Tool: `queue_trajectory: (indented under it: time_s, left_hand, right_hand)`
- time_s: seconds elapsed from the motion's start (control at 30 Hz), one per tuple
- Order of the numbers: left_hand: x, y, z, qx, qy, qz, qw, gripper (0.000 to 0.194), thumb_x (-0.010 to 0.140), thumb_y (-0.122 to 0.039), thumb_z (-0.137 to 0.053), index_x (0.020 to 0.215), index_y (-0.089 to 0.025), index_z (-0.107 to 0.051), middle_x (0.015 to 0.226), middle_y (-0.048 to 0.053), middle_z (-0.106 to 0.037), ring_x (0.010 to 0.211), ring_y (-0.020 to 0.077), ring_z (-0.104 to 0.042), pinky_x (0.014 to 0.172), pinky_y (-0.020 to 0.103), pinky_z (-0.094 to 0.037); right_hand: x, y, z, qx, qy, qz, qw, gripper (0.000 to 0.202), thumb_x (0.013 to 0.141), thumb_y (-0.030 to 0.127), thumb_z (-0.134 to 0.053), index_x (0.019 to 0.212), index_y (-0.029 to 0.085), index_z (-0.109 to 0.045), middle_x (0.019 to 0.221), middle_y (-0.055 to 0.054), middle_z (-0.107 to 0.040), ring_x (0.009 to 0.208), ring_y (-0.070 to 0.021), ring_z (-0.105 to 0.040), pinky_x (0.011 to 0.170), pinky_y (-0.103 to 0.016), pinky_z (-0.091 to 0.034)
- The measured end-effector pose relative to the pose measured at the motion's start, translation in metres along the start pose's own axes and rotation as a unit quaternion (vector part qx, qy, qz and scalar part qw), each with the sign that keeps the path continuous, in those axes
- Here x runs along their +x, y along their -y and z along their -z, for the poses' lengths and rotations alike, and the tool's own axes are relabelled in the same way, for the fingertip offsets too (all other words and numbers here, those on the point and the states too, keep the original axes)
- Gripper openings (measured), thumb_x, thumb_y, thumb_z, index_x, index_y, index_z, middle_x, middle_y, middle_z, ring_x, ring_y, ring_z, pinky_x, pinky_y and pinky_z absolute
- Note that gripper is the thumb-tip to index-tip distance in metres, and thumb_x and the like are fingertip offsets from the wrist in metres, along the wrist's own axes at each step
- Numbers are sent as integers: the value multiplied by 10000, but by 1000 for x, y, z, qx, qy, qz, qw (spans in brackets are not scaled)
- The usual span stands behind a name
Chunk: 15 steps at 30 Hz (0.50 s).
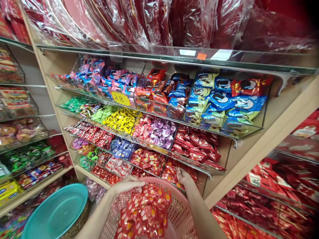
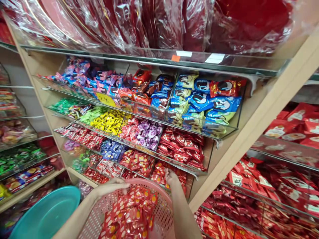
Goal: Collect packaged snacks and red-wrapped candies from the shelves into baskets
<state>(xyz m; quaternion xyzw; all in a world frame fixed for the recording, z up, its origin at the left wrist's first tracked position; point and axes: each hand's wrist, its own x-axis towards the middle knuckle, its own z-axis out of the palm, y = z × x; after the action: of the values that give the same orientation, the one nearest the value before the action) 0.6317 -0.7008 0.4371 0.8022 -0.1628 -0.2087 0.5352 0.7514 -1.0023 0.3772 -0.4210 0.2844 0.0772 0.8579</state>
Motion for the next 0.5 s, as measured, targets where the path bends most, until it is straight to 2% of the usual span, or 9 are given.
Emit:
queue_trajectory:
  time_s: [0.1, 0.2, 0.3, 0.4, 0.43, 0.5]
  left_hand:
    - [-4, -6, -1, -7, -17, -1, 1000, 450, 743, -554, -543, 632, -146, -695, 727, 39, -676, 802, 195, -582, 842, 302, -385]
    - [-5, -9, -1, -21, 0, -20, 1000, 436, 762, -532, -532, 640, -142, -685, 735, 37, -678, 789, 180, -587, 847, 299, -394]
    - [-5, -8, 0, -19, 4, -28, 999, 419, 768, -519, -530, 651, -150, -690, 738, 25, -683, 788, 172, -586, 843, 289, -394]
    - [-2, -7, 1, 3, -7, -21, 1000, 406, 774, -507, -528, 643, -162, -699, 760, 21, -688, 813, 178, -581, 867, 288, -370]
    - [0, -7, 1, 5, -10, -21, 1000, 413, 779, -505, -521, 640, -160, -700, 768, 28, -689, 822, 184, -580, 871, 292, -364]
    - [2, -8, 1, 0, -6, -29, 1000, 435, 788, -504, -510, 637, -145, -701, 774, 50, -687, 828, 196, -581, 872, 303, -363]
  right_hand:
    - [-8, 3, -4, 12, -35, -15, 999, 112, 889, 149, -444, 908, 119, -550, 707, 18, -585, 509, -50, -538, 445, -153, -464]
    - [-25, 10, -8, 16, -36, -12, 999, 189, 875, 62, -392, 773, 139, -531, 527, 45, -556, 394, -31, -512, 379, -85, -428]
    - [-52, 14, -7, 5, -19, -4, 1000, 168, 852, 70, -439, 723, 143, -518, 526, 16, -604, 412, -37, -555, 421, -76, -456]
    - [-88, 9, 3, -32, 11, 3, 999, 94, 821, 116, -508, 731, 128, -534, 585, -46, -654, 448, -74, -598, 429, -116, -476]
    - [-101, 5, 9, -61, 27, 13, 998, 64, 799, 141, -547, 737, 128, -539, 597, -58, -660, 464, -94, -613, 425, -135, -478]
    - [-127, -6, 20, -196, 87, 59, 975, 126, 743, 216, -623, 723, 157, -513, 597, -40, -657, 501, -125, -635, 416, -159, -467]
